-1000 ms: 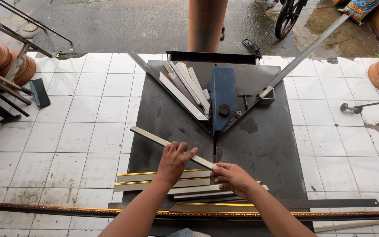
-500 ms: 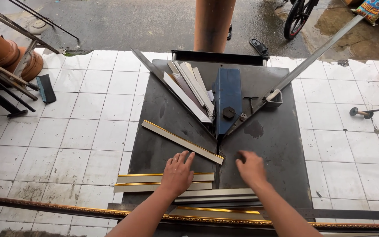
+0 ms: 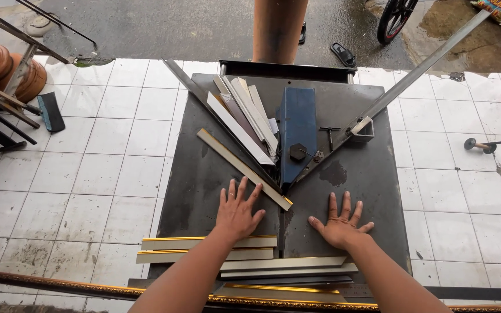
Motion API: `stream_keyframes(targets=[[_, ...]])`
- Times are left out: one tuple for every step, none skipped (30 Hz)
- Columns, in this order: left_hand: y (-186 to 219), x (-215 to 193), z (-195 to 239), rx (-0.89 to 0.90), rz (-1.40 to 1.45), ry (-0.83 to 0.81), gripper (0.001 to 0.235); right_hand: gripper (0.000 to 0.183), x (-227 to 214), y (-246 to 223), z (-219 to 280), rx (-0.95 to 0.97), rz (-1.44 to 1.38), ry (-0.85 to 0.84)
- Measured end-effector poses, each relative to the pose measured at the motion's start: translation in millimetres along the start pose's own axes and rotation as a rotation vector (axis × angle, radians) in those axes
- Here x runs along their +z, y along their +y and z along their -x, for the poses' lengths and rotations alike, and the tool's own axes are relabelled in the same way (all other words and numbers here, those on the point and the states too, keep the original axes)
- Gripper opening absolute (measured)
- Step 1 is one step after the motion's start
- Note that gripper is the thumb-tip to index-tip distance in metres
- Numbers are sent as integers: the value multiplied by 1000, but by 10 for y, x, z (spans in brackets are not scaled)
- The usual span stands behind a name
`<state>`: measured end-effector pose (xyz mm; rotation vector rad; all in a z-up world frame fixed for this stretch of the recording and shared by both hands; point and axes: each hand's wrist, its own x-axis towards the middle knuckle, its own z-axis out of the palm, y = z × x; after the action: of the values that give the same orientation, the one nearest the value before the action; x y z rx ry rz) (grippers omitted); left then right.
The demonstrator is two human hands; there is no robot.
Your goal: Measuring and marking wooden frame moldings on a miter cutting station using a ruler and pencil.
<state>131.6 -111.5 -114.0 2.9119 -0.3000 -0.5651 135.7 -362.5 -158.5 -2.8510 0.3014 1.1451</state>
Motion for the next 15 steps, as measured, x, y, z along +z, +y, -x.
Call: stream_keyframes(targets=[[-8,-29,-41,3,0,1,64,79,-1,-1,-13,3,-2,1],[-17,-58,-80,2,-3,-23,64,78,-1,-3,-24,3,-6,9],[-26,-80,-102,0,-4,-51,64,78,10,-6,-24,2,-9,13],[-44,-81,-125,1,-3,-53,64,78,7,-10,-15,4,-9,10],[-58,-82,-152,-7,-22,-75,65,79,-4,-10,-10,1,1,1],[-75,-84,-177,-15,-41,-96,65,81,-13,-13,-2,-3,10,-9],[-82,-66,-192,-15,-36,-97,65,81,-11,-6,-16,-1,15,-10],[-92,-50,-205,-7,-31,-102,67,81,-9,-1,-27,6,20,-20],[-118,-40,-216,-1,-29,-105,69,82,-8,-15,-44,10,23,-28],[-114,-51,-210,-4,-26,-106,69,82,1,-15,-54,9,26,-29],[-106,-63,-205,-5,-23,-106,68,81,9,-11,-61,14,24,-26],[-98,-76,-197,-6,-20,-106,68,81,17,-6,-65,20,22,-22],[-99,-85,-196,-8,-19,-105,68,81,19,-9,-67,18,24,-21],[-100,-96,-194,-1,-20,-112,69,81,19,-12,-68,19,28,-22],[-101,-106,-191,6,-21,-119,70,81,23,-14,-67,20,30,-23]])
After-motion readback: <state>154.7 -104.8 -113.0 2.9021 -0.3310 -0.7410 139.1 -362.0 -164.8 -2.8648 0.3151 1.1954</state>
